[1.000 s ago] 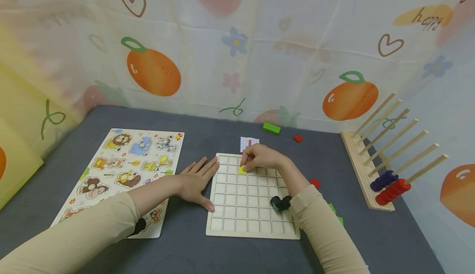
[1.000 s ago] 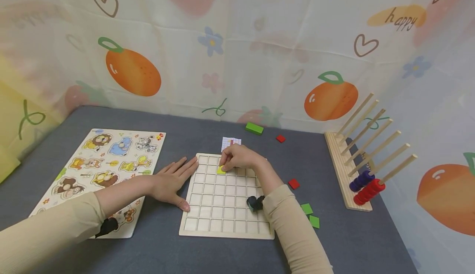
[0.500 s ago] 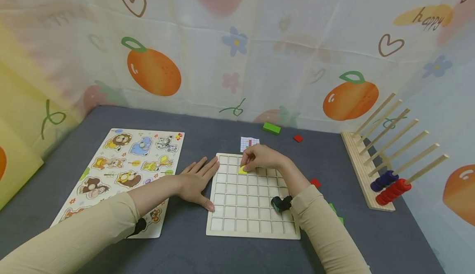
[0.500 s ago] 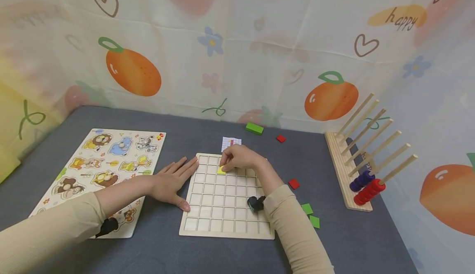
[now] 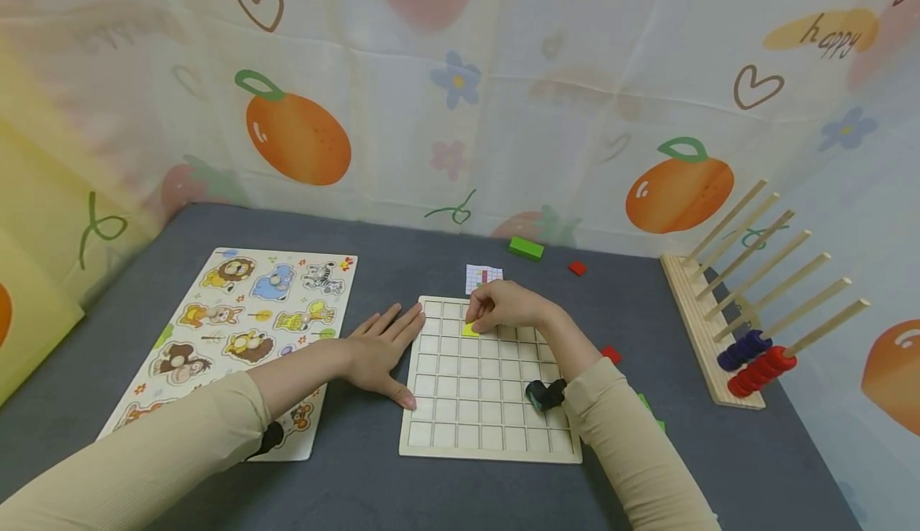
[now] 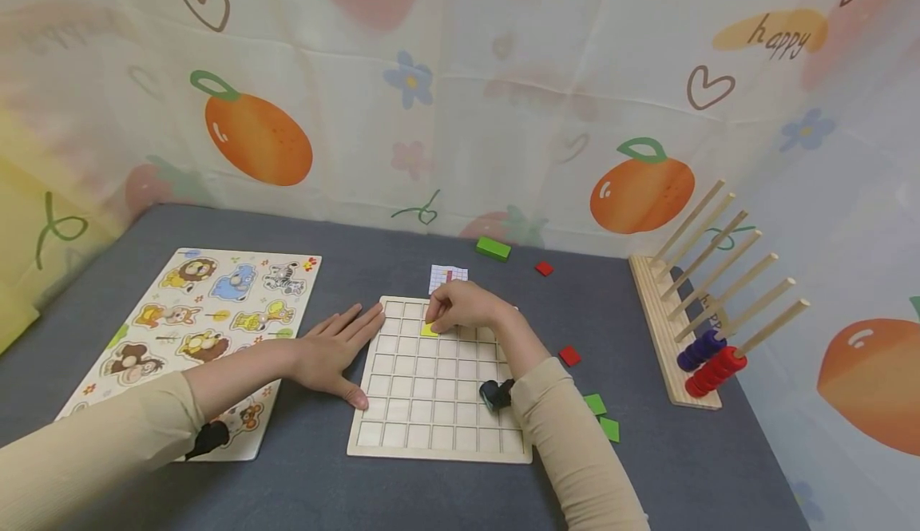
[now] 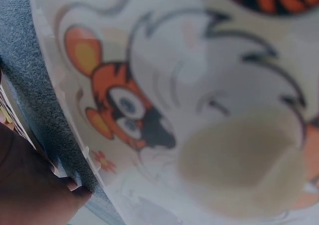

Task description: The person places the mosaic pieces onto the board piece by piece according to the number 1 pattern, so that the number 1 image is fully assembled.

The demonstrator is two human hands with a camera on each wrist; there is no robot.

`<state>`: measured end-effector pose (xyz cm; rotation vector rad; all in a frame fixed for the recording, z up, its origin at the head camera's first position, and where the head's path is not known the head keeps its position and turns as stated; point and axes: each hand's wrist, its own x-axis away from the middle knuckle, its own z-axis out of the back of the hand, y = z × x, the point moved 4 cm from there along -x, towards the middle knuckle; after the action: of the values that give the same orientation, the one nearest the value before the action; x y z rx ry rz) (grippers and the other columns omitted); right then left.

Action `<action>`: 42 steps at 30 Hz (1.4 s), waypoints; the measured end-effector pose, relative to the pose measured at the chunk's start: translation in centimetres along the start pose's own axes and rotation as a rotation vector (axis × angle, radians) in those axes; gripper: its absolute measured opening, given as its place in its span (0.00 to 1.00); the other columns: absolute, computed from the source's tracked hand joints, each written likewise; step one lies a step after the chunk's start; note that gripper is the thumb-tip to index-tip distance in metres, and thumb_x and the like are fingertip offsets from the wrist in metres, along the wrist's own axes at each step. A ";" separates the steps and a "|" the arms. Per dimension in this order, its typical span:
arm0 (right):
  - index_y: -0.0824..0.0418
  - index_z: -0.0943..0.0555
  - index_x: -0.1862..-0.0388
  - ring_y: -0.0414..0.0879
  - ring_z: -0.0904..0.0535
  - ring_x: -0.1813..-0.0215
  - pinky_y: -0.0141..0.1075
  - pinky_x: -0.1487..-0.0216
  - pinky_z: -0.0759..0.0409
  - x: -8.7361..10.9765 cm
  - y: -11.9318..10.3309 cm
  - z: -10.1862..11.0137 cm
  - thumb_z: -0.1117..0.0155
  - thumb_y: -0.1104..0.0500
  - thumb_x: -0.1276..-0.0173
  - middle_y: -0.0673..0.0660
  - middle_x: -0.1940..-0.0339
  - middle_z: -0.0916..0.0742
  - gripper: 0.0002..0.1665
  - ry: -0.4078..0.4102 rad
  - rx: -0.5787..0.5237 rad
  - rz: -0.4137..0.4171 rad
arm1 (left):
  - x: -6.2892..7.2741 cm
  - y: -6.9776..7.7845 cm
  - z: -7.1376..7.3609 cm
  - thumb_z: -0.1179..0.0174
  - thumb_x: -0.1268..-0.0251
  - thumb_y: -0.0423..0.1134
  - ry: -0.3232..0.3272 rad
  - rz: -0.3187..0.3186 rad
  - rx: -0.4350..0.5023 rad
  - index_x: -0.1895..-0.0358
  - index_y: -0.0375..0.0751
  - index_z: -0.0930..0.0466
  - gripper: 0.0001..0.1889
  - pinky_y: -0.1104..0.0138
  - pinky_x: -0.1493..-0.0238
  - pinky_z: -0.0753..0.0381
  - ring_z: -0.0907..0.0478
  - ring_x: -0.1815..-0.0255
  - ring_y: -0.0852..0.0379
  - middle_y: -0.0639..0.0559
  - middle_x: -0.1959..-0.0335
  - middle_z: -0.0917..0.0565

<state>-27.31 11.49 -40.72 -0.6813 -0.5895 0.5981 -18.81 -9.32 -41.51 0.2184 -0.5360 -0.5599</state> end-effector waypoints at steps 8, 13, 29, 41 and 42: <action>0.60 0.15 0.61 0.39 0.20 0.66 0.31 0.59 0.22 0.0 -0.3 0.4 0.29 0.64 0.38 0.54 0.66 0.13 0.07 -0.008 0.021 -0.009 | 0.0 0.0 0.1 0.36 0.50 0.72 -0.003 -0.004 0.000 0.19 0.41 0.66 0.66 0.41 0.20 0.61 0.69 0.16 0.36 0.46 0.17 0.68; 0.60 0.15 0.59 0.40 0.19 0.65 0.33 0.59 0.21 0.4 -0.4 1.2 0.29 0.62 0.37 0.54 0.65 0.12 0.08 -0.006 0.010 -0.010 | 0.0 0.1 0.1 0.36 0.50 0.72 -0.010 0.000 0.002 0.19 0.41 0.66 0.66 0.41 0.19 0.60 0.69 0.16 0.37 0.46 0.16 0.68; 0.70 0.22 0.43 0.58 0.18 0.50 0.48 0.44 0.18 4.7 4.7 8.0 0.38 0.61 0.29 0.61 0.58 0.17 0.19 0.318 -0.140 -0.120 | 0.2 0.1 -0.1 0.36 0.50 0.72 -0.007 0.000 -0.008 0.19 0.42 0.66 0.66 0.42 0.19 0.61 0.69 0.16 0.37 0.46 0.16 0.68; 0.68 0.24 0.38 0.62 0.21 0.44 0.52 0.42 0.23 6.8 7.0 10.4 0.42 0.61 0.26 0.70 0.42 0.19 0.20 0.552 -0.036 -0.275 | 0.2 0.1 0.0 0.36 0.50 0.72 -0.007 0.000 -0.005 0.19 0.42 0.66 0.66 0.42 0.19 0.61 0.69 0.16 0.38 0.47 0.16 0.68; 0.67 0.24 0.38 0.62 0.22 0.43 0.52 0.42 0.23 6.9 7.2 10.5 0.42 0.61 0.26 0.69 0.41 0.19 0.20 0.566 -0.024 -0.284 | 0.2 0.1 0.0 0.36 0.50 0.72 -0.006 0.000 -0.006 0.19 0.42 0.66 0.66 0.42 0.19 0.61 0.69 0.16 0.38 0.47 0.16 0.68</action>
<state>-31.82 24.79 -37.14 -0.7344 -0.1568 0.1169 -18.61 -9.37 -41.41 0.2115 -0.5401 -0.5626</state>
